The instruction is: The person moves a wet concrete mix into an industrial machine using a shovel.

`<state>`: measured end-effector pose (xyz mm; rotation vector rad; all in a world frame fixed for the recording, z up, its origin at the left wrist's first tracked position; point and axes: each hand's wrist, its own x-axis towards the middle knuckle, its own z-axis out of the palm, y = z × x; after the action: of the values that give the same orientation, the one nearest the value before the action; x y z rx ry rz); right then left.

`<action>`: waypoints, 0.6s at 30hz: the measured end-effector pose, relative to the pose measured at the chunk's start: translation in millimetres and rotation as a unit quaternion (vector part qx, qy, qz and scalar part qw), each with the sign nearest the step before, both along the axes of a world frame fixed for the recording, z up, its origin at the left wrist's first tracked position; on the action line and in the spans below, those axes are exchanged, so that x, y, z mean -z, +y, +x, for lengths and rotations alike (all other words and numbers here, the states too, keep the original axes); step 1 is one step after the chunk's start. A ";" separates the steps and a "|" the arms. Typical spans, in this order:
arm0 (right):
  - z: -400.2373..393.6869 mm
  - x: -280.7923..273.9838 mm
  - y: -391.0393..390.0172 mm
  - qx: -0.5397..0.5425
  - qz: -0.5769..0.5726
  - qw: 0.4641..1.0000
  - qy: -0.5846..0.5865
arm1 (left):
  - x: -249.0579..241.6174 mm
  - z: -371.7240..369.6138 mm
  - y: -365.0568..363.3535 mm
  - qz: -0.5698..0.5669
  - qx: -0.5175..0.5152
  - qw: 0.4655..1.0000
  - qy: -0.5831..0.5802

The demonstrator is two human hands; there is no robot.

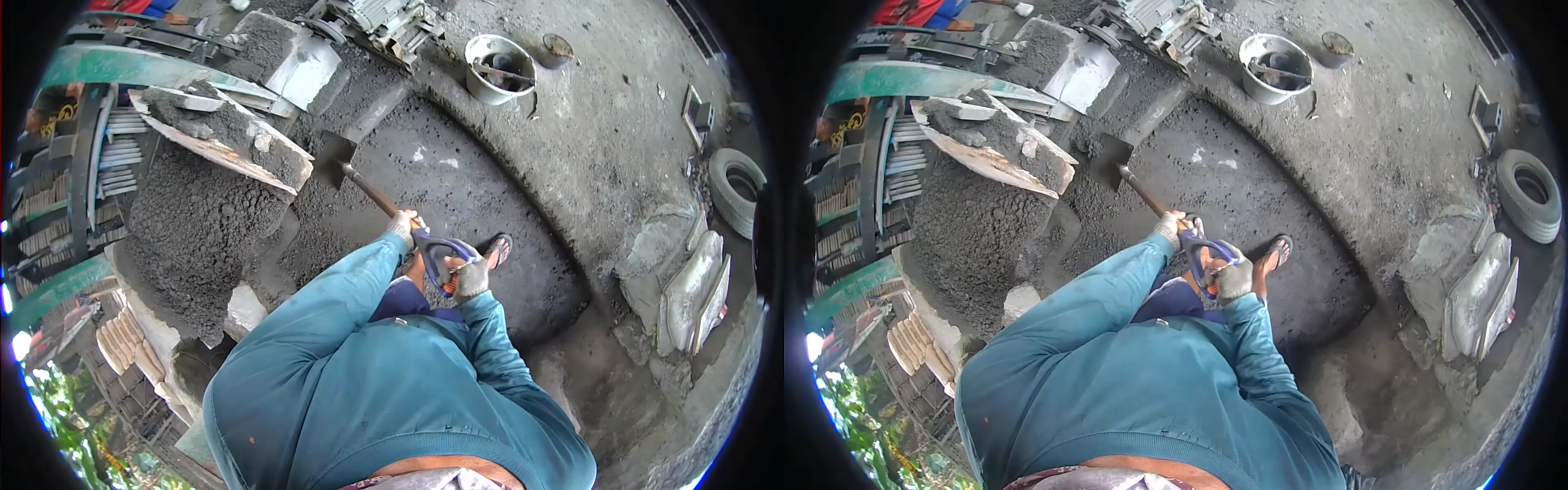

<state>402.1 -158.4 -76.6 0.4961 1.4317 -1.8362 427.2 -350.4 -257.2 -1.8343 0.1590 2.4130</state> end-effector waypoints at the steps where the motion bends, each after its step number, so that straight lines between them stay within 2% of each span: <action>1: -2.7 -9.0 3.6 0.011 -0.009 0.999 -0.039 | -2.2 1.6 6.6 -0.002 -0.003 1.000 0.004; 3: -0.6 4.9 1.1 0.020 0.006 0.998 -0.064 | -2.3 -1.5 2.9 0.000 -0.063 0.997 -0.049; 6: 5.0 32.1 -21.4 0.017 -0.012 0.999 -0.040 | 21.8 12.7 -31.2 -0.023 0.001 0.999 -0.022; 7: -8.8 -2.3 -33.2 0.016 -0.037 0.993 -0.115 | 7.9 6.6 -41.8 -0.014 0.026 0.998 -0.049; 9: -8.7 2.0 -61.4 0.018 0.011 0.996 -0.087 | 16.3 8.0 -63.5 -0.080 0.006 0.996 -0.041; 12: -8.1 27.8 -87.4 -0.123 0.079 0.989 0.013 | -7.6 0.7 -93.2 -0.048 -0.023 0.998 -0.014; 13: -24.5 1.2 -92.7 -0.286 0.161 0.916 0.233 | 2.0 13.0 -108.2 -0.006 -0.015 0.998 0.053; 14: -33.9 -21.1 -99.0 -0.351 0.163 0.864 0.322 | -10.4 15.2 -108.3 -0.054 -0.007 0.995 0.079; 15: -38.5 -18.9 -100.3 -0.388 0.160 0.836 0.355 | -16.1 13.4 -108.0 -0.101 0.002 0.989 0.106; 16: -43.2 -17.0 -101.6 -0.420 0.156 0.806 0.387 | -19.7 7.5 -106.8 -0.007 -0.052 0.983 0.175; 17: -47.7 -17.3 -91.9 -0.366 0.134 0.846 0.365 | -20.8 -1.3 -98.7 -0.075 0.012 0.994 0.079; 18: -51.4 -20.2 -73.9 -0.312 0.110 0.881 0.338 | -28.4 -7.1 -80.9 -0.092 0.006 0.995 0.042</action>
<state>350.8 -232.3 -56.3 -0.5329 1.9689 -1.3505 420.1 -431.3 -228.8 -1.7945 0.4109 2.5448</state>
